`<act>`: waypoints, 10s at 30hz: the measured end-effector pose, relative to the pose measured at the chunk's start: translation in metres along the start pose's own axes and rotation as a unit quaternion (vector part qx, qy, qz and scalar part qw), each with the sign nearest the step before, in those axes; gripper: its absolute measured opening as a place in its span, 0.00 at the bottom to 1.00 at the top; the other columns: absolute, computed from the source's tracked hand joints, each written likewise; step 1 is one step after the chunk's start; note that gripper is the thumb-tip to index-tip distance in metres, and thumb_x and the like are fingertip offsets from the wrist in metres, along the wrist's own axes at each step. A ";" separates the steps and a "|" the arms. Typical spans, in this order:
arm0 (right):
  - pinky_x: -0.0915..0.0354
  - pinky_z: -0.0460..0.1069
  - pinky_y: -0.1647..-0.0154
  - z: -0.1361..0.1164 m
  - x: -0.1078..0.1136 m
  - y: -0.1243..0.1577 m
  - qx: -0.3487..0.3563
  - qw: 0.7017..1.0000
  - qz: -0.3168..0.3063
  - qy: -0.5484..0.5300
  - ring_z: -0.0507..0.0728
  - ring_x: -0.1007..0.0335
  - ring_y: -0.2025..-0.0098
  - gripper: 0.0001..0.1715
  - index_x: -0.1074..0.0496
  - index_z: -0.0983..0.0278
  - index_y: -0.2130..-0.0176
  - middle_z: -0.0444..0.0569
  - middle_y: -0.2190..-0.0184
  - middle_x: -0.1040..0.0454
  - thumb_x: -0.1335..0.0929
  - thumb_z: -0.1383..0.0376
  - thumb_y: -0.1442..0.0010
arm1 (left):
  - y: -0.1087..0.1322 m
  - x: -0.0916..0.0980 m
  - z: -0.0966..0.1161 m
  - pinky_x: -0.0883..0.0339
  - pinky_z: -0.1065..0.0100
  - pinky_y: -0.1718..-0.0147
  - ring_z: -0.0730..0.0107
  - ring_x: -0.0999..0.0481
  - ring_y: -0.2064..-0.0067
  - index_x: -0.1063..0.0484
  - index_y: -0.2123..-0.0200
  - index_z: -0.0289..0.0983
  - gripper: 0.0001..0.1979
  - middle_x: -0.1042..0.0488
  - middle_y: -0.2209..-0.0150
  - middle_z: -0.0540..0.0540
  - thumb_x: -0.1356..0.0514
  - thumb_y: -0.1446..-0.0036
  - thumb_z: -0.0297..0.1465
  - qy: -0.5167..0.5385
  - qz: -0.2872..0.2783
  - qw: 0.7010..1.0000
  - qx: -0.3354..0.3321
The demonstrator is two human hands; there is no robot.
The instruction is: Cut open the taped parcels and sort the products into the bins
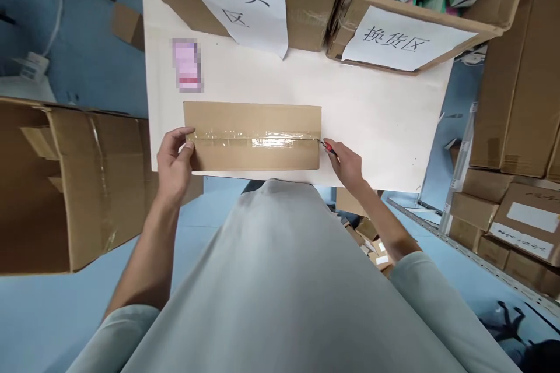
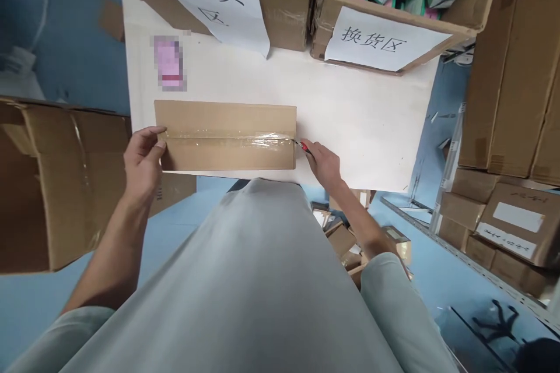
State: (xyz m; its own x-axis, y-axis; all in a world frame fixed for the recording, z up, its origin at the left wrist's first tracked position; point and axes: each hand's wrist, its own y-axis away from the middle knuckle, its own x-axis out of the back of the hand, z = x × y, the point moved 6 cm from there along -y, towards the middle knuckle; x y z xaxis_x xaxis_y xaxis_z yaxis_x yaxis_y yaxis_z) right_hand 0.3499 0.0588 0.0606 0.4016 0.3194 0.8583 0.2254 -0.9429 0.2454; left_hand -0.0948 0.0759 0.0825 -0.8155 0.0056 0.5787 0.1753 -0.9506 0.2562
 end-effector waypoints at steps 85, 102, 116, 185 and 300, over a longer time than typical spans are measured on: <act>0.21 0.56 0.60 -0.300 0.026 0.052 -0.282 0.940 -0.113 0.154 0.65 0.15 0.67 0.37 0.38 0.58 0.18 0.58 0.64 0.14 0.36 0.68 0.20 | -0.043 -0.052 0.104 0.18 0.49 0.33 0.55 0.18 0.37 0.20 0.41 0.41 0.16 0.21 0.39 0.43 0.34 0.30 0.34 0.187 -0.205 0.934 -0.226; 0.28 0.55 0.56 -0.052 0.100 0.063 -0.366 0.882 0.295 -0.046 0.63 0.20 0.63 0.23 0.25 0.61 0.50 0.55 0.60 0.15 0.40 0.49 0.20 | 0.009 -0.052 0.094 0.26 0.45 0.26 0.47 0.31 0.21 0.39 0.20 0.49 0.34 0.35 0.21 0.36 0.38 0.21 0.50 0.144 -0.146 0.971 -0.121; 0.26 0.55 0.56 -0.078 0.053 0.091 -0.314 0.899 0.190 -0.239 0.66 0.17 0.58 0.20 0.25 0.57 0.45 0.54 0.58 0.14 0.40 0.52 0.19 | 0.026 -0.096 0.215 0.50 0.30 0.17 0.41 0.42 0.16 0.28 0.27 0.51 0.25 0.30 0.22 0.44 0.37 0.22 0.46 -0.080 -0.177 0.920 -0.342; 0.28 0.52 0.70 -0.068 -0.031 0.028 -0.325 0.851 0.131 -0.390 0.59 0.24 0.76 0.30 0.32 0.57 0.52 0.41 0.78 0.24 0.33 0.35 0.30 | -0.012 0.052 -0.006 0.31 0.46 0.23 0.51 0.24 0.26 0.20 0.30 0.48 0.33 0.21 0.30 0.46 0.49 0.20 0.60 -0.056 0.058 0.990 -0.118; 0.24 0.53 0.46 0.027 -0.086 0.019 -0.132 0.904 0.187 -0.362 0.60 0.19 0.50 0.33 0.23 0.59 0.45 0.56 0.51 0.16 0.41 0.39 0.19 | 0.012 -0.037 0.035 0.69 0.39 0.13 0.45 0.69 0.11 0.56 0.14 0.31 0.48 0.58 0.12 0.30 0.54 0.20 0.59 -0.145 0.013 0.989 -0.029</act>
State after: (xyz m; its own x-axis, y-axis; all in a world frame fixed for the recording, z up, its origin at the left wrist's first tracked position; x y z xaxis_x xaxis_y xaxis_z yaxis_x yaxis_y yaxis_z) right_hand 0.3431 0.0160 -0.0211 0.9029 -0.1381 0.4070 -0.2275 -0.9570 0.1800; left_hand -0.0434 0.0749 0.0911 -0.6173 0.0618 0.7843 0.1560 -0.9675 0.1989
